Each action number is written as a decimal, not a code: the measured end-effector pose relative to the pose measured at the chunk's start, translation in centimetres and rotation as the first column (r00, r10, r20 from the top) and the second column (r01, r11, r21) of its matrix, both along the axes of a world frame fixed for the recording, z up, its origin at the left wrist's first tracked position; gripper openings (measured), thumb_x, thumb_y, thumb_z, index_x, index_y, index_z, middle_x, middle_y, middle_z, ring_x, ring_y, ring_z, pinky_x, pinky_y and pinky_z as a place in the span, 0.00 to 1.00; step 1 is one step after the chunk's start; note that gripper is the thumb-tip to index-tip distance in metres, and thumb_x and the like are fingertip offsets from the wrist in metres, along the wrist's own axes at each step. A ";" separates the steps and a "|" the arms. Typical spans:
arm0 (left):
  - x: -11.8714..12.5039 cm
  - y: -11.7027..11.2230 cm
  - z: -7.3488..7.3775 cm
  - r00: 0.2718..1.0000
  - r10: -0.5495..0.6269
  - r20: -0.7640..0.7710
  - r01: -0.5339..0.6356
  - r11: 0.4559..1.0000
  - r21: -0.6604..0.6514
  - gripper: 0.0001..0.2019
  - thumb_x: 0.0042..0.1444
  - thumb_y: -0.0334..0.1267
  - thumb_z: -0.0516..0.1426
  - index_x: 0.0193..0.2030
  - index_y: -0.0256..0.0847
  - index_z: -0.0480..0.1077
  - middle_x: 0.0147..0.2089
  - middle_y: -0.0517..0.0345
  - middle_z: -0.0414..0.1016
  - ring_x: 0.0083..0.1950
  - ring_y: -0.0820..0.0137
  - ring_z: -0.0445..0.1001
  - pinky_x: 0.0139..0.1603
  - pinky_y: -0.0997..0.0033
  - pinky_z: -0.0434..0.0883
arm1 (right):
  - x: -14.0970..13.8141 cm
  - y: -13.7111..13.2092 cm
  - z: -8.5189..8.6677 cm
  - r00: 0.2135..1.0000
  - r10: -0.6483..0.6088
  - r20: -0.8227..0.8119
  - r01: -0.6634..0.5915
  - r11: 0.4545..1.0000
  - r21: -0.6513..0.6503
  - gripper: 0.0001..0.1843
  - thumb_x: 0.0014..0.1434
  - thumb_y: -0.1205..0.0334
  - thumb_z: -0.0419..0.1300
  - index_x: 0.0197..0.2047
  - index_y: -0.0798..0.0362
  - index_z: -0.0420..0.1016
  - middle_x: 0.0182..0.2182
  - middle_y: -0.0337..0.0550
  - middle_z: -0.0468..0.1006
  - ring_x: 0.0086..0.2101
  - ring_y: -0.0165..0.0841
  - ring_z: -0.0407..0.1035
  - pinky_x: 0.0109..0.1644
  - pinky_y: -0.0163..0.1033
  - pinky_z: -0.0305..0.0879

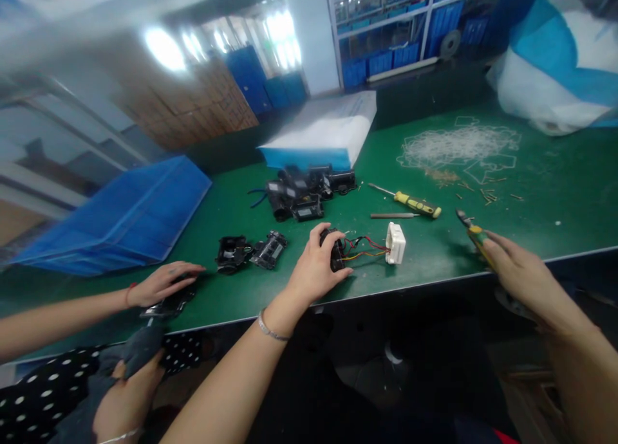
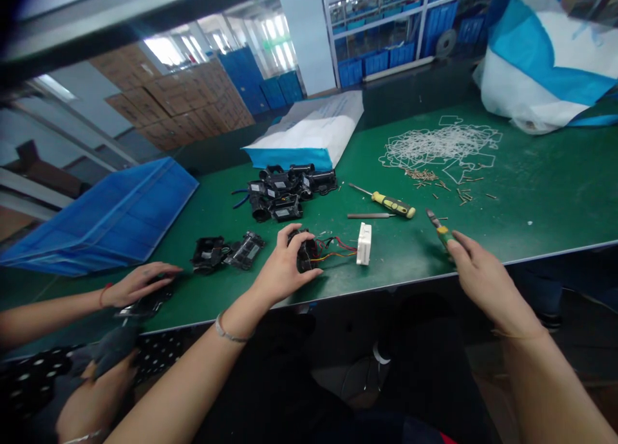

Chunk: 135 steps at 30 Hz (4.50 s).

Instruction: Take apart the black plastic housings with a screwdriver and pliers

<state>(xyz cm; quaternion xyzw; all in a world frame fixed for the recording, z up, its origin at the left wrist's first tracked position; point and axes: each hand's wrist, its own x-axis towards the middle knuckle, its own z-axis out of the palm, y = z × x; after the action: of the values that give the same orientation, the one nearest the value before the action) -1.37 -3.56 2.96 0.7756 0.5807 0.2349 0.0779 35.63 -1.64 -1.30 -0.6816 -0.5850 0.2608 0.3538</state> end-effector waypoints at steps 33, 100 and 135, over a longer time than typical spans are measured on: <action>-0.4 -0.2 0.4 0.999 -0.031 -0.026 0.030 0.999 -0.024 0.35 0.39 0.42 0.70 0.56 0.53 0.62 0.64 0.54 0.53 0.61 0.55 0.65 0.60 0.52 0.70 | -14.0 -5.1 2.8 0.675 0.570 -0.467 -0.708 0.679 -0.194 0.25 0.61 0.55 0.55 0.60 0.51 0.68 0.50 0.44 0.76 0.50 0.44 0.68 0.60 0.52 0.58; -1.0 -0.3 0.7 0.995 -0.098 0.008 0.099 0.994 -0.047 0.34 0.40 0.41 0.70 0.55 0.51 0.63 0.63 0.54 0.56 0.61 0.57 0.65 0.61 0.53 0.67 | -16.0 -6.7 0.0 0.837 0.469 -0.282 -0.542 0.784 -0.302 0.26 0.66 0.46 0.45 0.63 0.46 0.57 0.32 0.41 0.77 0.27 0.34 0.73 0.32 0.37 0.67; -0.3 -0.6 0.4 0.994 -0.033 0.103 0.042 0.995 -0.087 0.33 0.39 0.47 0.69 0.53 0.50 0.64 0.68 0.52 0.43 0.65 0.52 0.61 0.63 0.49 0.66 | -9.5 -4.8 0.3 0.987 0.163 0.006 -0.159 0.952 0.261 0.32 0.63 0.50 0.53 0.68 0.48 0.54 0.49 0.51 0.73 0.48 0.45 0.68 0.55 0.51 0.62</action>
<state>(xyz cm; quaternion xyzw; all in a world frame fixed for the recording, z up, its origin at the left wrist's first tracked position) -1.64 -4.15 3.39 0.7691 0.5714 0.2464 0.1459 26.16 -6.49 -0.99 -0.5773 -0.6649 0.2147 0.4225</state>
